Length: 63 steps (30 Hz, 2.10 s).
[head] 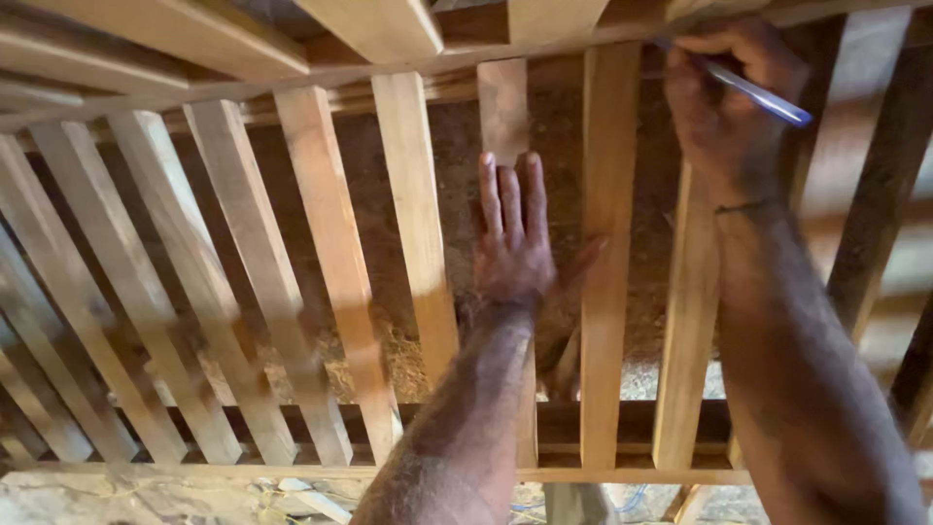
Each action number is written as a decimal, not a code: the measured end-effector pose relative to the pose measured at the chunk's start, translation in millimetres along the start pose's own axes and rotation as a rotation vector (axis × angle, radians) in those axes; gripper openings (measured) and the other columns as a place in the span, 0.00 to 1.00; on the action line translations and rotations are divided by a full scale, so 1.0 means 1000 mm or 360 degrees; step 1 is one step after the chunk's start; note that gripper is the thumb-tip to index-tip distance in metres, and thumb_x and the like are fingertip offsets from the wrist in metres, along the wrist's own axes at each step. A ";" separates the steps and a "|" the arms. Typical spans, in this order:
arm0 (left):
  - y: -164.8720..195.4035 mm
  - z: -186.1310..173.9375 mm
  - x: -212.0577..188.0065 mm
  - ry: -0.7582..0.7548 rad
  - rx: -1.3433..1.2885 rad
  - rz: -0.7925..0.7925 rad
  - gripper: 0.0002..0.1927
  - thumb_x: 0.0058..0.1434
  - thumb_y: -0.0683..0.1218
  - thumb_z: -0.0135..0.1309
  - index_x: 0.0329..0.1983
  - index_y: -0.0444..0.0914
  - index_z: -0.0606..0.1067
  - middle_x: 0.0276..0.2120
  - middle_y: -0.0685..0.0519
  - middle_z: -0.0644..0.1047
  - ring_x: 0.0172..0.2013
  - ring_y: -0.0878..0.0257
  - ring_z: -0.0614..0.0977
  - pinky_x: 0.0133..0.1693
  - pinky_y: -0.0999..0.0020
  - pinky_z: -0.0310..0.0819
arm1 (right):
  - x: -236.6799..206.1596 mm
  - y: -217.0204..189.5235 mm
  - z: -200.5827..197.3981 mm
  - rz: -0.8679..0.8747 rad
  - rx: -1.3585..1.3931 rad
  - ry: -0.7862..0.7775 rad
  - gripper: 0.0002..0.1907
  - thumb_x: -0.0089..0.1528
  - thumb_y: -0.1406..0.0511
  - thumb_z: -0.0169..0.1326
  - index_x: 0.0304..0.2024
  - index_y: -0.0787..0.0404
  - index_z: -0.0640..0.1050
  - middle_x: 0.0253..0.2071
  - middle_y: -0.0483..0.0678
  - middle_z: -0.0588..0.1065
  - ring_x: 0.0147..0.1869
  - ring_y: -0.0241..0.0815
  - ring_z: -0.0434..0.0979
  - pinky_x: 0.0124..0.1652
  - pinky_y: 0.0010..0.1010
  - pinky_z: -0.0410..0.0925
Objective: The person marks positions on the wooden slats of a large frame structure using a blue pen, steadying the slats with the other hand, then uses a corded power drill to drive fasteners into the marked slats, working across different sections of the frame.
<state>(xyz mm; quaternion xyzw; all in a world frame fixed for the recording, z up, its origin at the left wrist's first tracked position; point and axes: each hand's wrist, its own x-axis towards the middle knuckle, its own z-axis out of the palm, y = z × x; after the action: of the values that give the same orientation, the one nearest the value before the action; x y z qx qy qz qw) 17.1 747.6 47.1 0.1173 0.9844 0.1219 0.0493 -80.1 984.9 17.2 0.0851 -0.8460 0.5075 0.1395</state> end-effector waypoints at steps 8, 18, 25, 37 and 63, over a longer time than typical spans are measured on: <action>0.003 0.004 -0.004 0.0086 -0.0093 0.0017 0.58 0.62 0.79 0.44 0.77 0.29 0.57 0.69 0.30 0.64 0.75 0.38 0.59 0.68 0.42 0.66 | 0.006 -0.005 0.006 0.0064 0.0027 0.0029 0.04 0.68 0.73 0.56 0.44 0.71 0.78 0.45 0.54 0.79 0.50 0.43 0.81 0.52 0.31 0.75; 0.003 0.010 -0.002 0.0044 -0.0072 0.0014 0.60 0.59 0.81 0.42 0.76 0.30 0.53 0.70 0.25 0.60 0.75 0.38 0.57 0.69 0.41 0.62 | 0.012 -0.010 0.006 -0.0092 -0.0131 0.0019 0.01 0.67 0.77 0.58 0.41 0.72 0.78 0.41 0.55 0.79 0.48 0.45 0.81 0.49 0.32 0.73; 0.002 0.007 -0.004 -0.0038 -0.0095 0.0007 0.60 0.62 0.81 0.41 0.78 0.30 0.51 0.71 0.27 0.60 0.76 0.38 0.55 0.70 0.41 0.62 | 0.011 -0.010 0.006 -0.0084 -0.0106 0.0024 0.02 0.67 0.76 0.56 0.42 0.72 0.78 0.43 0.55 0.79 0.48 0.45 0.82 0.49 0.32 0.73; 0.003 0.007 -0.003 0.0030 -0.0019 0.0038 0.59 0.61 0.80 0.44 0.77 0.30 0.55 0.68 0.28 0.64 0.75 0.38 0.57 0.69 0.43 0.64 | 0.007 -0.007 0.007 -0.0087 -0.0028 0.0007 0.03 0.68 0.77 0.54 0.44 0.71 0.78 0.44 0.55 0.79 0.50 0.45 0.82 0.51 0.33 0.74; 0.008 0.007 -0.006 -0.0340 0.0052 -0.0043 0.63 0.59 0.82 0.39 0.79 0.30 0.45 0.73 0.27 0.53 0.77 0.38 0.47 0.75 0.48 0.47 | -0.065 0.002 -0.076 0.0660 0.0860 0.0576 0.06 0.77 0.73 0.58 0.47 0.64 0.73 0.41 0.53 0.77 0.39 0.43 0.78 0.36 0.31 0.69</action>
<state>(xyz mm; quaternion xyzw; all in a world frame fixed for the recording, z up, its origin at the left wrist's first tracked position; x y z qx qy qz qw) 25.7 755.6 42.4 0.1172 0.9769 0.0919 0.1535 -7.4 1053.4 28.6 -0.1452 -0.6426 0.7365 0.1536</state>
